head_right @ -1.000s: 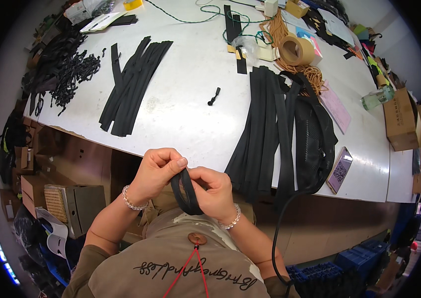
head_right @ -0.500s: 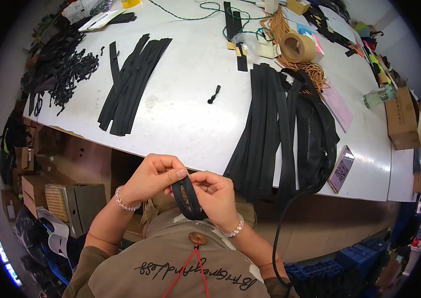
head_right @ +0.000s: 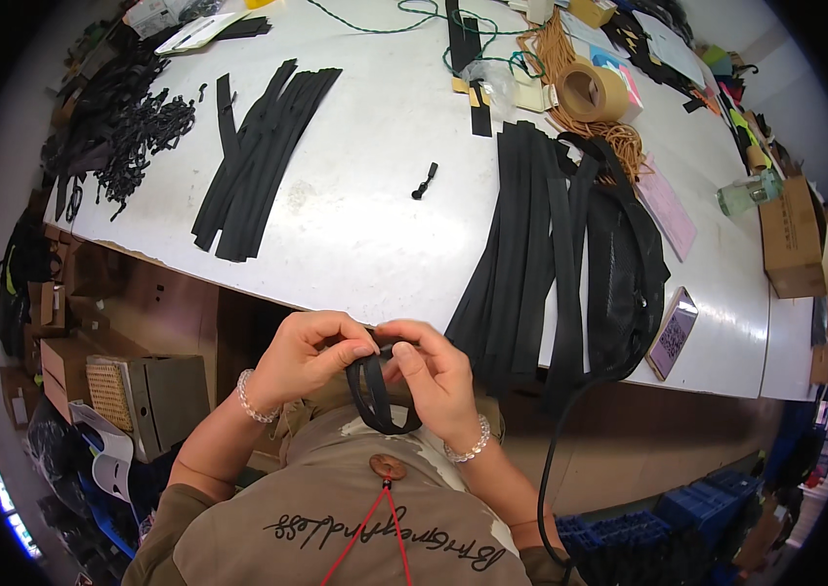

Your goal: Manually assembling sliders and stops onto zipper tapes in a workshop environment.

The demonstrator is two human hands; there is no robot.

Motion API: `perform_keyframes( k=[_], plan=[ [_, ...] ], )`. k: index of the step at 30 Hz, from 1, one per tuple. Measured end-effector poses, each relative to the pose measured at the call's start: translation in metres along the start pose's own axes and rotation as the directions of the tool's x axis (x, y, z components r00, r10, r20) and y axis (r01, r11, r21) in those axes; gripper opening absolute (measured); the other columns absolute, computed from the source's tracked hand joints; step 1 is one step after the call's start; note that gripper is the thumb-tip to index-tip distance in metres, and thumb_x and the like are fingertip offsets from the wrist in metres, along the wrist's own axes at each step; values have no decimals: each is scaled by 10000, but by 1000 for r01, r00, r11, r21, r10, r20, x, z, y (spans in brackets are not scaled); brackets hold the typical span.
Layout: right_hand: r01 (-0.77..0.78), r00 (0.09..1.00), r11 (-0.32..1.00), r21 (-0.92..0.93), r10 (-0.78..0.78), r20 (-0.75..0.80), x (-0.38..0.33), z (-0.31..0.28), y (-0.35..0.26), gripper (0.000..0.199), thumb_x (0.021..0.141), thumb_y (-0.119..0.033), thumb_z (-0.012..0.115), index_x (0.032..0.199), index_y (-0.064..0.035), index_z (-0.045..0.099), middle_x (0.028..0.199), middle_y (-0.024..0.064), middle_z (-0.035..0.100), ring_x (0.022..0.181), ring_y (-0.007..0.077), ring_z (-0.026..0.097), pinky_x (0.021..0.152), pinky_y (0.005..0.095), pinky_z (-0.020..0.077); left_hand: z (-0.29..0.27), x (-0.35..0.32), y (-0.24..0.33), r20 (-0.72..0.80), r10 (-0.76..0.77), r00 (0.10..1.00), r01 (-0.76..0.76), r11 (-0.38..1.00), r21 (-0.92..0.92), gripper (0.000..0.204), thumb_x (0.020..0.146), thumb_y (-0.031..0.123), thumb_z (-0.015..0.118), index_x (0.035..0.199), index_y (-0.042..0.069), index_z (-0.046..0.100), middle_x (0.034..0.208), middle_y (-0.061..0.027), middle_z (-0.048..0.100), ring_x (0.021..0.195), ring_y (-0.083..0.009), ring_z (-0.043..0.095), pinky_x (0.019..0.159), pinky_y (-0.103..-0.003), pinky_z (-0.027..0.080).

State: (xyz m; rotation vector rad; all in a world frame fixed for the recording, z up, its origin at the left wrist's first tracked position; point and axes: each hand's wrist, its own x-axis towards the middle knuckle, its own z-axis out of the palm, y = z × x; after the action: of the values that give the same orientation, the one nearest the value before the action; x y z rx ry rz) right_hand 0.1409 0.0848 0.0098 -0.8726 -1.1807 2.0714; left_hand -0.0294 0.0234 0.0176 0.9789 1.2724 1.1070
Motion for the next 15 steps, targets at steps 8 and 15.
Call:
perform_keyframes(
  k=[8, 15],
  plan=[
    [292, 956, 918, -270, -277, 93, -3, -10, -3, 83, 780, 66, 621, 851, 28, 605, 863, 55, 580, 683, 48, 516, 585, 177, 416, 15, -7, 5, -167, 75, 983, -121, 950, -287, 85, 797, 5, 648, 881, -11, 648, 857, -58, 648, 760, -88, 582, 707, -227, 480],
    [106, 993, 990, -97, -101, 57, -13, -11, -4, 81, 799, 80, 590, 868, 39, 582, 852, 44, 568, 680, 40, 528, 549, 167, 427, 17, -15, -9, -163, 100, 982, -127, 978, -166, 141, 746, -27, 684, 883, -8, 656, 859, -65, 646, 798, -101, 590, 717, -226, 478]
  ],
)
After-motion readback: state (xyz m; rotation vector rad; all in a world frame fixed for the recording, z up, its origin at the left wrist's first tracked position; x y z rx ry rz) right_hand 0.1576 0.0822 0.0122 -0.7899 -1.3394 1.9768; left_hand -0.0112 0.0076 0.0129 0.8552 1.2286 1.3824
